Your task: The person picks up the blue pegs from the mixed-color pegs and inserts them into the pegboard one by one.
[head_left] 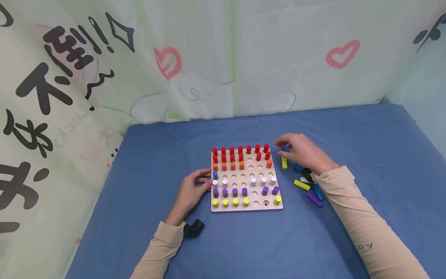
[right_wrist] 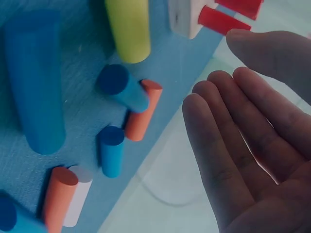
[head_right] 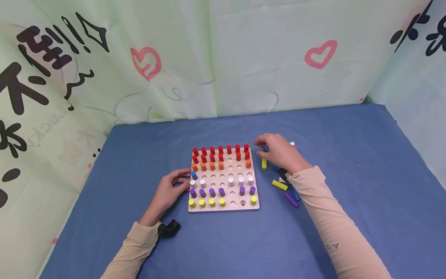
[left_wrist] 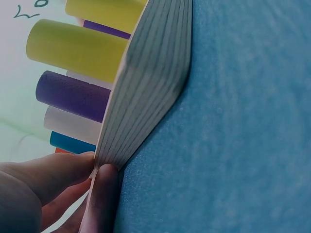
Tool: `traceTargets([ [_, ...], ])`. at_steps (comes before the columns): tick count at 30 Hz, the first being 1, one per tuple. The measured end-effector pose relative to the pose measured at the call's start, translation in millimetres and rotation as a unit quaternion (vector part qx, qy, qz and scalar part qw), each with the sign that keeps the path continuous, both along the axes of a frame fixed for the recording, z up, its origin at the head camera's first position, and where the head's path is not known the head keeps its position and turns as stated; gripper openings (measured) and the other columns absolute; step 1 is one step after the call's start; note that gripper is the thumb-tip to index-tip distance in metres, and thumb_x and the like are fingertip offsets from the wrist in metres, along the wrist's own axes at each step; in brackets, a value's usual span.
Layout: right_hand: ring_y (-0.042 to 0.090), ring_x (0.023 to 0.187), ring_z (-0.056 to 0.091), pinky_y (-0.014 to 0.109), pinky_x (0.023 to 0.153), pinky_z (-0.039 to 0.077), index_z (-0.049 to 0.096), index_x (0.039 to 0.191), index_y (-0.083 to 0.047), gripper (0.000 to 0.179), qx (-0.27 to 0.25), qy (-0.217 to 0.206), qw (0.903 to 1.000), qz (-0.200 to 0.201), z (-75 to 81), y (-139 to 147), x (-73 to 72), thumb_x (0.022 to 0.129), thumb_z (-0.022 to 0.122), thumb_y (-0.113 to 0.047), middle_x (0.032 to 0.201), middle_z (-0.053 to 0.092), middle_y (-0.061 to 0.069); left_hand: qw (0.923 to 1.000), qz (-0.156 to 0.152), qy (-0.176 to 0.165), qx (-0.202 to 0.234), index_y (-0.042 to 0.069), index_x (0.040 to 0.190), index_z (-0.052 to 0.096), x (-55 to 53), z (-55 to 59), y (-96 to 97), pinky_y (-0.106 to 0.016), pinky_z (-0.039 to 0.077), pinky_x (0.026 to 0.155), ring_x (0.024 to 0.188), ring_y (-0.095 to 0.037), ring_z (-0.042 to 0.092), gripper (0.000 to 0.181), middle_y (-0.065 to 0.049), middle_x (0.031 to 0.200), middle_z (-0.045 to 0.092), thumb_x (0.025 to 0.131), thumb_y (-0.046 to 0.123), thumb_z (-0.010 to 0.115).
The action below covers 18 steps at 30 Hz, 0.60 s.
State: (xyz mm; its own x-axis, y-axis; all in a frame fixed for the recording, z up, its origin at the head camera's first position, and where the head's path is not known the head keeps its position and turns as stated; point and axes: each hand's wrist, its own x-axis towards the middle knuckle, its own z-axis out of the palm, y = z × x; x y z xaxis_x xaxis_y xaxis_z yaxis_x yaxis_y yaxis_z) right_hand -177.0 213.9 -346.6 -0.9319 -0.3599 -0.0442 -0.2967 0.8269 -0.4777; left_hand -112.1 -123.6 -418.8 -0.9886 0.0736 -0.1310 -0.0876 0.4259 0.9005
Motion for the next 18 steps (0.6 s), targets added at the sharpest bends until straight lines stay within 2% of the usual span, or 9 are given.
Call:
traceTargets([
  [18,0.036,0.104,0.063,0.051,0.092,0.051,0.067,0.117,0.005,0.030,0.015,-0.020,0.9996,-0.016,-9.2,8,-12.4,0.089,0.071,-0.005,0.114,0.066,0.022,0.9999,0.004,-0.007,-0.007,0.011,0.129,0.065,0.9,0.4,0.1,-0.028,0.058,0.076,0.093,-0.016,0.067,0.038,-0.005,0.116,0.069,0.092,0.011,0.071],
])
